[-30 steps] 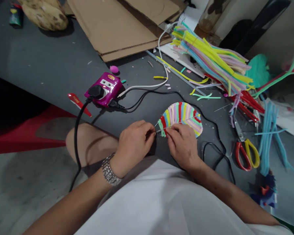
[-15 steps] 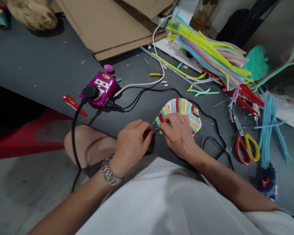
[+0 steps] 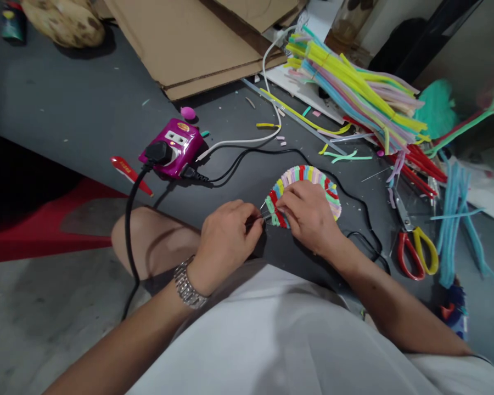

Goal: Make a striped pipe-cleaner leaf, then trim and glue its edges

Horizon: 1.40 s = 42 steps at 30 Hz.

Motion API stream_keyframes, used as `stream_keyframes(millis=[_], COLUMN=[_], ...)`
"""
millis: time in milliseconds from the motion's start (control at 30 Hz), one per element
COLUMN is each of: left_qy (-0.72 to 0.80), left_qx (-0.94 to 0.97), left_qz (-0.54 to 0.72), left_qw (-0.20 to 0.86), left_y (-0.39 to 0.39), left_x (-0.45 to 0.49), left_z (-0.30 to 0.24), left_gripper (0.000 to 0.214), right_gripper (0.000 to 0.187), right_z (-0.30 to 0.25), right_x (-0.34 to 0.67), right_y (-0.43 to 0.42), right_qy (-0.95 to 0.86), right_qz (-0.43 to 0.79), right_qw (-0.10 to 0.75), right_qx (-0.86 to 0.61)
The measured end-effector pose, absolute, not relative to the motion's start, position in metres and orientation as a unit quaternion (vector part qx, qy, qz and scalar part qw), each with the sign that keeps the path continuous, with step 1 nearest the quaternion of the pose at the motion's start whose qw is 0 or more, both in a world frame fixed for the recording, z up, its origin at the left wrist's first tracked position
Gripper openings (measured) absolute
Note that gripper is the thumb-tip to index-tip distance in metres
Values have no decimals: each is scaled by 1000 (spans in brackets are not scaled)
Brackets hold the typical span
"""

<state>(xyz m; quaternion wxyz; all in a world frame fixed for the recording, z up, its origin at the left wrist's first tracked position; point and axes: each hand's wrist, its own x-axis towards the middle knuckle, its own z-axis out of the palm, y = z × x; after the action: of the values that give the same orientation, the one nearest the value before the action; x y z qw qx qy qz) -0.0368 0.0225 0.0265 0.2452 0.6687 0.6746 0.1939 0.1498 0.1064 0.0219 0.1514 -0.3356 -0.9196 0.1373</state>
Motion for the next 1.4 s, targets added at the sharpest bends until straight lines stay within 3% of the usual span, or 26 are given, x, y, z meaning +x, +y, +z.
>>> stream_keyframes(millis=[233,633,1033,1400], left_qy=[677,676,668,677], left_qx=[645,629,626,595], left_qz=[225,287,306,316], left_qw=[276,257,262,297], left_y=[23,21,18,14], left_x=[-38,-42,-44,-44], left_z=[28,24,17,14], left_gripper=[14,14,7,16], right_gripper=[20,20,22,17], right_z=[27,20,17,46], right_x=[168,164,139,118], right_y=[116,117,122,137], right_qy=[-892,-873,-947,-957], right_qz=[154,185,170,188], right_qw=[238,265,77,-58], right_qx=[-351,-365,-262,-213])
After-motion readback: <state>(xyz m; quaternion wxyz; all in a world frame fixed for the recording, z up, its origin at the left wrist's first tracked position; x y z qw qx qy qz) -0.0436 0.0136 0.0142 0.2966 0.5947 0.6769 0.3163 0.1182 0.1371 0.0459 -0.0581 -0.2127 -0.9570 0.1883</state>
